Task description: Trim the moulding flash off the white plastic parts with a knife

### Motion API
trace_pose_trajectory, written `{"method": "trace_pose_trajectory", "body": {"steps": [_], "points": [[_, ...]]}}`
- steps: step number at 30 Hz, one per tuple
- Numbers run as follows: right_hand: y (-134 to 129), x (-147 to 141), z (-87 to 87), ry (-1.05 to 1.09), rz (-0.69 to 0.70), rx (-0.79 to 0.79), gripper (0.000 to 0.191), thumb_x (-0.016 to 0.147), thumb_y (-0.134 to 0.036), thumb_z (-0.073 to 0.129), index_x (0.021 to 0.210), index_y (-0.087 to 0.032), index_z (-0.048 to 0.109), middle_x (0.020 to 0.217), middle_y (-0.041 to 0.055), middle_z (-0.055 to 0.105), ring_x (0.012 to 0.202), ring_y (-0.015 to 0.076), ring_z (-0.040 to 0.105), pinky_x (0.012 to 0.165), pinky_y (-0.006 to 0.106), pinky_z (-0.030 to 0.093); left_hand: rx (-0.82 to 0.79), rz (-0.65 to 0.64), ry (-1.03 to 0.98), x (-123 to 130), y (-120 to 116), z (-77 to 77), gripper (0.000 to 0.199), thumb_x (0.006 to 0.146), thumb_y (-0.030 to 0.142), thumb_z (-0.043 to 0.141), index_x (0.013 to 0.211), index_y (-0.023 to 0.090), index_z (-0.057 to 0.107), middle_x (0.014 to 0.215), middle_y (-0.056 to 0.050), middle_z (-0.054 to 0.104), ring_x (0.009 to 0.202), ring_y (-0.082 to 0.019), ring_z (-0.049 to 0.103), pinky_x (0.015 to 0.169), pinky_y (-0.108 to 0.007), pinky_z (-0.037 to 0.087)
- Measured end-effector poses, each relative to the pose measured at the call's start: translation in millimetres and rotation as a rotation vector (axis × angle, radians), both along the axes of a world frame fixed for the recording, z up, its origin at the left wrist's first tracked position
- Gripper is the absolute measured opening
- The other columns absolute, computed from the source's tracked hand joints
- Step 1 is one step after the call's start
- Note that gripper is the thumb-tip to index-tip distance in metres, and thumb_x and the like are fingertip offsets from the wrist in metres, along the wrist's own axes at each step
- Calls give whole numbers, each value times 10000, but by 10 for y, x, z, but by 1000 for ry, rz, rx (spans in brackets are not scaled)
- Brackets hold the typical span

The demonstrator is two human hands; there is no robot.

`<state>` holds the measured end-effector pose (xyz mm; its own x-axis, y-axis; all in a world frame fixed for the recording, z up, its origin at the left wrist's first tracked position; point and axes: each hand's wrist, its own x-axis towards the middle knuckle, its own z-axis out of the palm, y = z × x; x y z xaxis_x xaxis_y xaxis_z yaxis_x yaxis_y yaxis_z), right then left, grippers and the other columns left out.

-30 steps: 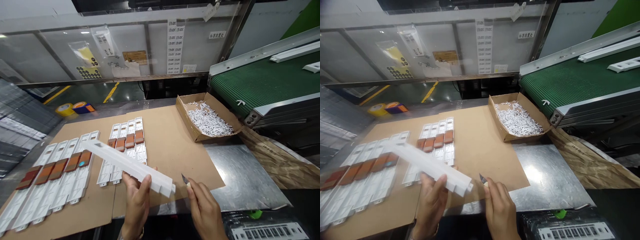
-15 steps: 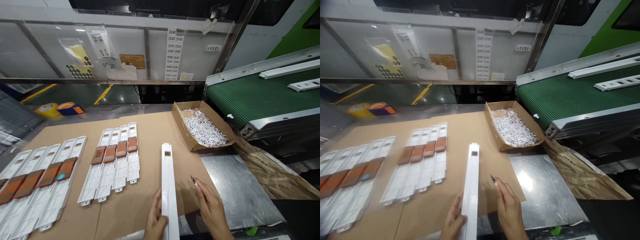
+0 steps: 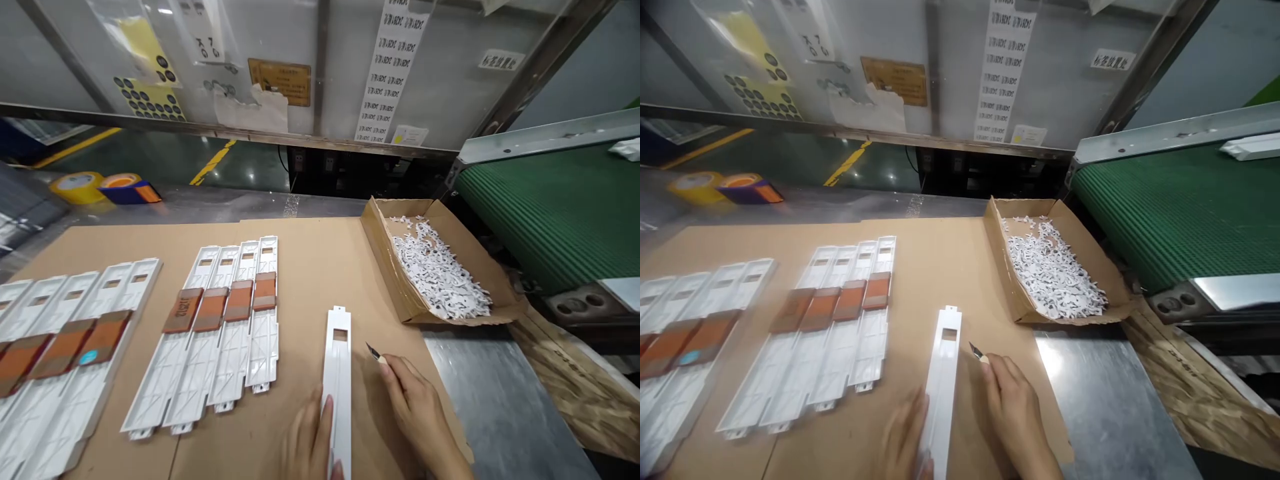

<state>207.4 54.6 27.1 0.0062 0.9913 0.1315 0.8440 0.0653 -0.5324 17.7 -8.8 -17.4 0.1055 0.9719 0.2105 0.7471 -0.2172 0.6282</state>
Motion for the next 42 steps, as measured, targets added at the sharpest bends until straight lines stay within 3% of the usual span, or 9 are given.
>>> {"method": "trace_pose_trajectory", "body": {"steps": [4,7,12,17,21,32,42], "points": [[216,-8,38,-151,65,34,302,967,-350,331,999,-220,601,799,33,645,713,154,637,604,238,493,155,-277,265,16,549,153,718,807,258,457,1453,195,151,1420,-109,396,1288,-307,369,986,-441,246],[345,-25,69,-294,138,29,326,974,-357,309,978,-227,608,770,27,633,689,151,633,577,237,473,217,-384,399,-20,705,107,716,809,357,464,1438,130,207,1396,-112,414,1244,-303,425,933,-400,276],[447,-61,117,-407,242,30,352,977,-350,293,889,-215,606,732,24,616,674,145,621,570,239,430,331,-337,448,-16,564,-63,595,816,477,430,1291,123,500,1252,-105,576,1112,-264,523,823,-365,331],[462,-80,143,-435,289,40,349,974,-328,301,850,-211,606,719,8,599,601,131,581,535,248,374,382,-118,335,133,529,-101,479,895,475,312,1023,185,672,1064,-52,690,1062,-205,533,774,-343,360],[483,-90,140,-462,315,55,350,976,-309,301,846,-203,608,713,4,592,602,127,573,556,249,362,427,-44,316,210,565,-101,523,936,422,224,944,173,684,983,-49,712,1007,-190,560,726,-336,370],[505,-97,101,-449,316,46,373,975,-309,305,742,-215,580,641,-6,547,556,128,541,536,261,322,433,-42,343,207,582,-71,507,943,437,238,939,177,673,973,-39,713,983,-174,579,691,-323,372],[544,-73,101,-491,345,-35,367,974,-316,285,791,-229,591,667,-9,583,576,141,592,503,262,341,429,-50,350,199,583,-64,519,944,440,227,940,176,674,972,-38,713,985,-175,575,686,-326,368]]}}
